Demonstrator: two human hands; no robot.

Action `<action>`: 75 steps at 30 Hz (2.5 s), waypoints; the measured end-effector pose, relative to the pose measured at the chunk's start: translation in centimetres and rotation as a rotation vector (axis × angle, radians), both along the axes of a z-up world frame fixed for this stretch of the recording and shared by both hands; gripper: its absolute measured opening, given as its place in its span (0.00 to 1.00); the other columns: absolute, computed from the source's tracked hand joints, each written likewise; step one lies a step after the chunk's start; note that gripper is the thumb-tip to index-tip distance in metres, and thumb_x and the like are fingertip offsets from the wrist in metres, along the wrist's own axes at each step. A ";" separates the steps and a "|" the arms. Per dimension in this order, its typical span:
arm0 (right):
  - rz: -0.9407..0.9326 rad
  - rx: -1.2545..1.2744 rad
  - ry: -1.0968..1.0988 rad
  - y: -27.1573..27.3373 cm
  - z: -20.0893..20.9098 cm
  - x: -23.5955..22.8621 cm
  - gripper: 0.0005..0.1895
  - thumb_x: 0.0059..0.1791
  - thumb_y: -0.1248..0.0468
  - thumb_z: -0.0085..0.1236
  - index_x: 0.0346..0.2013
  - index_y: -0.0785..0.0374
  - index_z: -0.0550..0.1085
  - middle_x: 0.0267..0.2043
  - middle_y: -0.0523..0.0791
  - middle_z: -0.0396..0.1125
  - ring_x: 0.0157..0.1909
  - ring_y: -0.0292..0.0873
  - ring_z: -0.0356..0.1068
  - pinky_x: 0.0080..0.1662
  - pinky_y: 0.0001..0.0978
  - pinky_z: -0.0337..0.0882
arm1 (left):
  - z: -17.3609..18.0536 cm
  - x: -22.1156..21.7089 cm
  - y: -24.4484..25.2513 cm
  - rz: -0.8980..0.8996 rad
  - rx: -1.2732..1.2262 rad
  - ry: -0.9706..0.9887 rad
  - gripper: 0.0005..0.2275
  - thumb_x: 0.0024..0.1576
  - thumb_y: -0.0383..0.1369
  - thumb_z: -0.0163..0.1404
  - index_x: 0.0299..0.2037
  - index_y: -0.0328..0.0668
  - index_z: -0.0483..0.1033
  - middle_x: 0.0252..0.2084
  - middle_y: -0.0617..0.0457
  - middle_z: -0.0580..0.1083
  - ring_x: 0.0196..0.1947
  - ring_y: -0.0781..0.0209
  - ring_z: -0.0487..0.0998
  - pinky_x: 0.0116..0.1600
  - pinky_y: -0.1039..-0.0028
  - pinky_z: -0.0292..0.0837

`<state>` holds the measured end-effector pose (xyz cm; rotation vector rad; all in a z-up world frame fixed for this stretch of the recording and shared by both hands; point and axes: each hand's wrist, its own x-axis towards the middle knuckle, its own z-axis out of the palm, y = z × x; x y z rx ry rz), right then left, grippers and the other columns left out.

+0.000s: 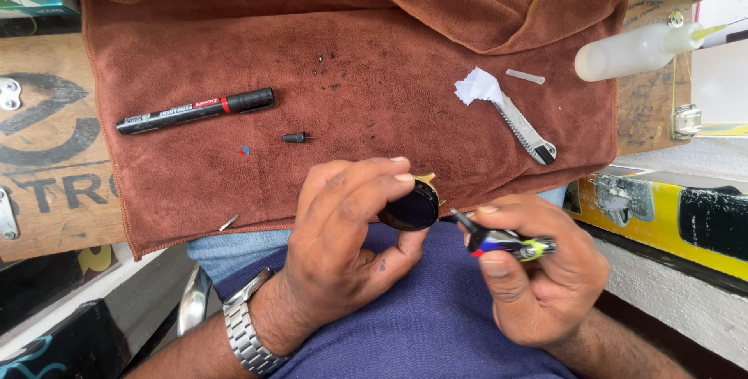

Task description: The person disassembles a smartwatch, applies adhesive to the casing, and reassembles the device. They then wipe the watch face with a tissue to clean off excess adhesive. The task involves careful handling of small components and tools.

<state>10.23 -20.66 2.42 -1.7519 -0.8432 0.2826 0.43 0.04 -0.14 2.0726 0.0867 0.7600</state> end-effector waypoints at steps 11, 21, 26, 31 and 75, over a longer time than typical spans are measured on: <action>-0.058 0.306 0.334 0.4 -2.9 0.2 0.15 0.60 0.68 0.55 0.58 0.75 0.68 0.51 0.54 0.71 0.48 0.41 0.74 0.56 0.32 0.75 | -3.0 2.5 1.1 0.135 0.295 0.378 0.26 0.50 0.35 0.63 0.59 0.41 0.72 0.53 0.51 0.75 0.52 0.51 0.71 0.56 0.55 0.60; 0.089 0.274 0.577 4.4 -3.9 2.9 0.19 0.58 0.73 0.55 0.62 0.70 0.61 0.54 0.52 0.66 0.57 0.44 0.71 0.65 0.38 0.72 | -1.8 0.8 1.8 -0.049 -0.414 0.269 0.26 0.56 0.39 0.61 0.63 0.42 0.68 0.58 0.51 0.73 0.58 0.57 0.72 0.63 0.64 0.67; 0.365 0.315 0.544 9.9 -3.7 3.9 0.25 0.61 0.68 0.48 0.70 0.61 0.52 0.65 0.51 0.63 0.65 0.40 0.67 0.66 0.31 0.70 | -2.5 -0.1 3.3 -0.184 -1.162 0.161 0.22 0.64 0.37 0.54 0.66 0.39 0.66 0.59 0.52 0.73 0.55 0.67 0.75 0.58 0.73 0.77; 0.352 -0.088 -0.071 14.6 -4.1 4.6 0.14 0.53 0.69 0.55 0.55 0.59 0.69 0.56 0.45 0.68 0.61 0.44 0.64 0.65 0.40 0.64 | -3.5 -2.3 6.6 0.184 -1.088 0.093 0.14 0.66 0.33 0.53 0.59 0.35 0.72 0.50 0.49 0.76 0.46 0.69 0.77 0.45 0.78 0.74; 0.298 0.251 0.887 12.7 -8.2 4.2 0.12 0.58 0.68 0.54 0.55 0.69 0.69 0.52 0.54 0.73 0.49 0.41 0.75 0.54 0.35 0.78 | -5.6 -0.9 5.9 0.167 0.222 0.278 0.14 0.57 0.39 0.52 0.48 0.42 0.72 0.44 0.52 0.70 0.49 0.53 0.68 0.57 0.56 0.53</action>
